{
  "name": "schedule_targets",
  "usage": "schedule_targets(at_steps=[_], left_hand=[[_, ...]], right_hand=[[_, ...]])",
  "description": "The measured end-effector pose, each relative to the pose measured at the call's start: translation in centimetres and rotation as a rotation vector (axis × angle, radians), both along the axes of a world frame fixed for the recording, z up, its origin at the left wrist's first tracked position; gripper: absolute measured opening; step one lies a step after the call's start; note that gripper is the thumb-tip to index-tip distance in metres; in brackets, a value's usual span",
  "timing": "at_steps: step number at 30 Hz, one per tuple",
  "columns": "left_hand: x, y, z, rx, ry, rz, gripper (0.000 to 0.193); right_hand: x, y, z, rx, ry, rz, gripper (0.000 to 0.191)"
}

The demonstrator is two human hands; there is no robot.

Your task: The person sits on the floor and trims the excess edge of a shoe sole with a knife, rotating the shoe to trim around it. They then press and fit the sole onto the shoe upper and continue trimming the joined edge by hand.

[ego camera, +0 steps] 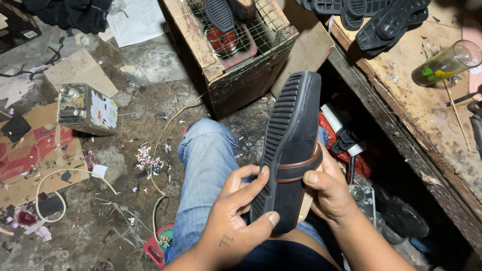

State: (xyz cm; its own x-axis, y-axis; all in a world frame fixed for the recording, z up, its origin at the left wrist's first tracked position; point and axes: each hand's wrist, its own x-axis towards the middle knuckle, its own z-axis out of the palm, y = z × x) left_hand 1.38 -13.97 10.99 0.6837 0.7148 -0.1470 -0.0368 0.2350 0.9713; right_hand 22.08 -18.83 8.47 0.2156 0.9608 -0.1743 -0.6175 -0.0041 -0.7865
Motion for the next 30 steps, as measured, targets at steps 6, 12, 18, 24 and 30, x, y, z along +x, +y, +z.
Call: schedule_targets(at_steps=[6, 12, 18, 24, 30], left_hand=[[-0.5, -0.2, -0.9, 0.147, -0.031, -0.01, 0.073], [0.7, 1.7, -2.5, -0.154, -0.276, 0.041, 0.078], [1.9, 2.1, -2.4, -0.681, -0.61, 0.009, 0.069], [1.6, 3.8, -1.6, 0.352, -0.044, 0.242, 0.058], [0.9, 4.7, -1.5, 0.345, 0.139, 0.208, 0.061]], right_hand=[[0.0, -0.6, -2.5, 0.079, 0.212, 0.039, 0.095], [-0.4, -1.4, -3.6, 0.155, 0.506, 0.173, 0.08], [-1.3, -0.2, -0.1, 0.087, -0.557, 0.202, 0.089], [-2.2, 1.1, -0.4, 0.009, -0.293, 0.217, 0.077], [-3.0, 1.2, -2.8, -0.158, 0.145, 0.225, 0.063]])
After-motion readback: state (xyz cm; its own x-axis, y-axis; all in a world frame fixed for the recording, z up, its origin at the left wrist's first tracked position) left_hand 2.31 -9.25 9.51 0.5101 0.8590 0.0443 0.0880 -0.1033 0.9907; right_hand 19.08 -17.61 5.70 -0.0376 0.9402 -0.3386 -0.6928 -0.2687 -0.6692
